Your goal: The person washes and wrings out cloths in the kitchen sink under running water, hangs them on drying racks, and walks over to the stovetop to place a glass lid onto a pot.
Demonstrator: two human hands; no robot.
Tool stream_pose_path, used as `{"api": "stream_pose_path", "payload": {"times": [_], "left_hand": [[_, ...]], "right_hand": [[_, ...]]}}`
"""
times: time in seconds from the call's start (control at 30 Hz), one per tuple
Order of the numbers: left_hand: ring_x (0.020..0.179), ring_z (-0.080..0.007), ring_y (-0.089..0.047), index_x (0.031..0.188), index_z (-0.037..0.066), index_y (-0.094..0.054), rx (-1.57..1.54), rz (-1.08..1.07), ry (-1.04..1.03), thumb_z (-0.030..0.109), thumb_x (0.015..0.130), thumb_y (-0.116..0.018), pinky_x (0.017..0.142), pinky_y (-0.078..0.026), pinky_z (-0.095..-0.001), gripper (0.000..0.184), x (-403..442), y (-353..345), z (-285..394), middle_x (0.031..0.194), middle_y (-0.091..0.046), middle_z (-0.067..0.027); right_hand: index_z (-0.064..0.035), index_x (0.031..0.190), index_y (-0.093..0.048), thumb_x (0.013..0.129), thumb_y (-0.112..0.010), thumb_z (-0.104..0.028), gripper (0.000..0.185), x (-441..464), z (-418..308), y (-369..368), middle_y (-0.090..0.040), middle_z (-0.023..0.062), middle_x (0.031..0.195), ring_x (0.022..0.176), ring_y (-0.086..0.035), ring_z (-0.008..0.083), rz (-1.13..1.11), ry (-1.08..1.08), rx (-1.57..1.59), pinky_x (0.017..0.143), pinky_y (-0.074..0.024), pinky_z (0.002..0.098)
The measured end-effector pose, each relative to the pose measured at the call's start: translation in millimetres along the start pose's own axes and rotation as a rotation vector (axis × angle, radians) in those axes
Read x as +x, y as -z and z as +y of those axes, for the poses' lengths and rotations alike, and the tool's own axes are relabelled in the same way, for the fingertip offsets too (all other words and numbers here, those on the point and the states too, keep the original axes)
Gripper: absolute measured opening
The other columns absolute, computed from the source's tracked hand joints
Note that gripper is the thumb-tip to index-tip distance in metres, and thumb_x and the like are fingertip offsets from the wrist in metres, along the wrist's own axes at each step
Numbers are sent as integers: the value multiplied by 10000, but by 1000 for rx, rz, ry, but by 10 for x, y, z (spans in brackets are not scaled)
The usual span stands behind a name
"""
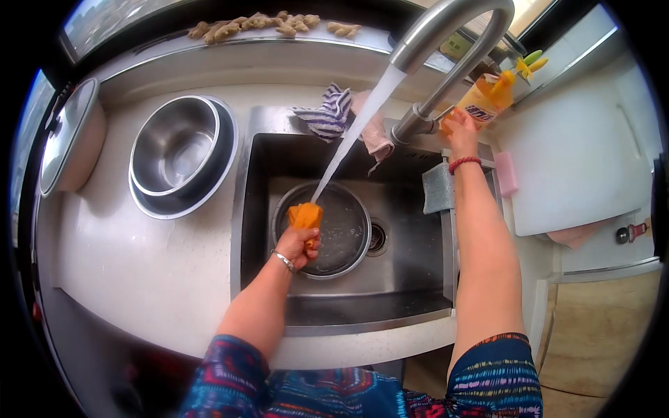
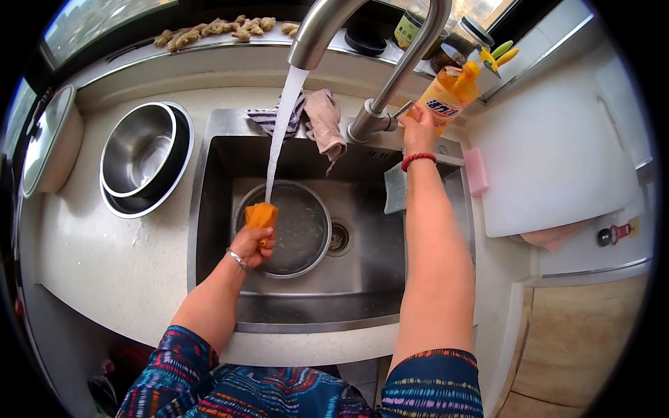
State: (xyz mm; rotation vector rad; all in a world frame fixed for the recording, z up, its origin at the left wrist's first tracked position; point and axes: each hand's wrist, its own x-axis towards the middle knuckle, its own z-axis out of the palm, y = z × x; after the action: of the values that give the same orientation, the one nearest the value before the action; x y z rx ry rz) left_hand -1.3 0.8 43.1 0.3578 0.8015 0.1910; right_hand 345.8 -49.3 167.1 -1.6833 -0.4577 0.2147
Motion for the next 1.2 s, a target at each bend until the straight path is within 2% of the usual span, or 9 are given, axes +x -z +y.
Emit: {"api": "stream_pose_path", "payload": {"times": [0.1, 0.27, 0.4, 0.6, 0.83, 0.93, 1.0, 1.1, 1.2], "left_hand": [[493, -89, -386, 845, 78, -439, 9, -43, -8, 47, 766, -560, 402, -266, -193, 148, -22, -5, 21, 642, -434, -19], [445, -69, -355, 814, 93, -442, 30, -105, -29, 76, 748, -610, 385, -234, -191, 182, -23, -9, 27, 585, -417, 5], [425, -66, -332, 791, 103, -441, -4, -85, 0, 74, 741, -608, 379, -214, -195, 177, -30, -35, 30, 561, -398, 8], [398, -69, -312, 754, 101, -452, 76, -396, 112, 41, 705, -569, 365, -200, -189, 141, -155, -109, 23, 528, -373, 9], [336, -63, -253, 621, 129, -445, 529, -404, 310, 27, 665, -575, 334, -121, -204, 171, -322, -257, 0, 464, -317, 33], [355, -129, -354, 673, 88, -507, 760, -332, 260, 69, 669, -595, 330, -252, -268, 91, -178, -229, -118, 472, -412, -17], [488, -239, -535, 780, 39, -569, 1421, -285, -686, 143, 693, -580, 473, -426, -350, 136, -140, -282, -241, 568, -555, -129], [705, -307, -603, 875, 12, -586, 1777, -48, -353, 202, 720, -535, 669, -469, -377, 250, -310, -433, -163, 746, -610, -198], [732, -305, -611, 837, 26, -588, 2054, -7, -304, 236, 741, -507, 631, -484, -385, 245, -352, -407, -179, 809, -617, -192]], "right_hand": [[-5, 1234, -370, 753, -548, -46, 514, 125, -102, -113, -500, 53, 1036, 823, -475, 98, -48, -192, 214, 683, -381, 236], [-19, 1236, -370, 756, -551, -56, 515, 18, -82, -221, -484, 11, 967, 726, -424, 63, -100, -16, 231, 591, -324, 208], [3, 1241, -320, 709, -548, 27, 579, -623, 98, -182, -452, 128, 1208, 1116, -445, 232, -37, 309, -127, 902, -368, 328], [-174, 1211, -424, 600, -611, 24, 669, -2188, 178, -458, -399, 96, 1253, 1124, -407, 286, -955, 1070, -616, 934, -341, 362], [-170, 1141, -488, 656, -619, -88, 509, -2278, 270, -535, -532, 56, 953, 864, -513, 261, -1102, 939, -515, 746, -461, 336], [-162, 1121, -491, 700, -570, -94, 434, -2322, 258, -513, -533, 52, 855, 730, -521, 249, -1054, 906, -756, 634, -480, 342], [-170, 1140, -458, 772, -514, -123, 375, -2352, 287, -511, -541, 96, 869, 759, -563, 272, -1068, 738, -918, 620, -488, 365], [-123, 1125, -447, 789, -479, -75, 341, -2460, 425, -510, -560, 137, 903, 776, -577, 314, -1014, 502, -840, 667, -477, 386], [-113, 1140, -413, 752, -519, -79, 404, -2599, 587, -518, -566, 163, 973, 867, -553, 348, -990, 274, -698, 726, -452, 395]]}}
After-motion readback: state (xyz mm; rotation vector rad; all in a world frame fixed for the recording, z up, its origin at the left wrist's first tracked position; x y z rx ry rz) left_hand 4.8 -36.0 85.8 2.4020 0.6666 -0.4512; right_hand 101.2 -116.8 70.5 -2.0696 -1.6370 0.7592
